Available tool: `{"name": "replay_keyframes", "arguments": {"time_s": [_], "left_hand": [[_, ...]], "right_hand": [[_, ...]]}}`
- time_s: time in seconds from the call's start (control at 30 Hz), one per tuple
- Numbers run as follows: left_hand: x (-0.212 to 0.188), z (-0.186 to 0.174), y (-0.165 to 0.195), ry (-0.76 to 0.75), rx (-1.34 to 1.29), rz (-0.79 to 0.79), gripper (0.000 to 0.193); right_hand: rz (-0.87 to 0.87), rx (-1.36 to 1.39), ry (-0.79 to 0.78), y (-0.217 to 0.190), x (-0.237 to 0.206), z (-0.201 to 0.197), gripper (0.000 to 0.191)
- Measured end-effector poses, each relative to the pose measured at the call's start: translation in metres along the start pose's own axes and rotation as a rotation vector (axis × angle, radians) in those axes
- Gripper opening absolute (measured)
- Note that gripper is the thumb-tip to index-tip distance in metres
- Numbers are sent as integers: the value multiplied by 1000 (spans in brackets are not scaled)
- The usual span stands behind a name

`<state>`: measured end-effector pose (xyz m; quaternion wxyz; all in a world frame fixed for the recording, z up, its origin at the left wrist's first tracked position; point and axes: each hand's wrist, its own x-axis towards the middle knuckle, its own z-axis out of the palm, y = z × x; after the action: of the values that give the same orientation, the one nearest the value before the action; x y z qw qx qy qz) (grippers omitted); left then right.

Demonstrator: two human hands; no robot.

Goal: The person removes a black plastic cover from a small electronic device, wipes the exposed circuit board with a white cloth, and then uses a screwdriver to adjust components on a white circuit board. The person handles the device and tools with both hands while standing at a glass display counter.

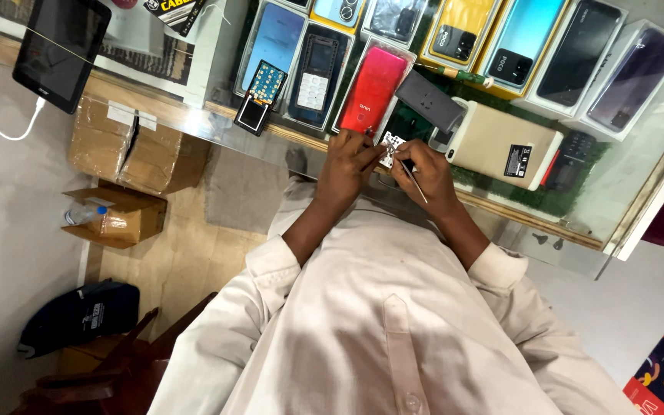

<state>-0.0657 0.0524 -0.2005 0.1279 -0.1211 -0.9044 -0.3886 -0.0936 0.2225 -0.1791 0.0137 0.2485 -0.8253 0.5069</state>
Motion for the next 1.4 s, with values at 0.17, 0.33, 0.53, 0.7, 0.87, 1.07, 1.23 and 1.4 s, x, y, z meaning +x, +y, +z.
{"name": "replay_keyframes", "arguments": {"time_s": [0.17, 0.33, 0.53, 0.7, 0.87, 1.07, 1.23, 1.4], "left_hand": [[0, -3, -1, 0, 14, 31, 27], [1, -3, 0, -5, 29, 35, 30], [3, -3, 1, -2, 32, 56, 31], [2, -2, 3, -4, 33, 60, 31], [-1, -2, 3, 0, 35, 60, 30], [-4, -6, 2, -4, 30, 57, 29], [-2, -8, 2, -6, 31, 61, 29], [-2, -7, 4, -11, 29, 52, 28]], "right_hand": [[-10, -17, 9, -2, 0, 2, 18], [-28, -27, 12, 0, 2, 1, 19], [-34, 12, -25, 1, 3, -3, 18], [-37, -17, -19, 0, 2, -3, 19], [-60, -37, -52, -3, 0, -2, 20], [-98, -79, -4, -7, 0, 3, 22], [-69, -54, -10, -9, 0, 3, 22], [-93, -63, -6, -10, -1, 1, 22]]}}
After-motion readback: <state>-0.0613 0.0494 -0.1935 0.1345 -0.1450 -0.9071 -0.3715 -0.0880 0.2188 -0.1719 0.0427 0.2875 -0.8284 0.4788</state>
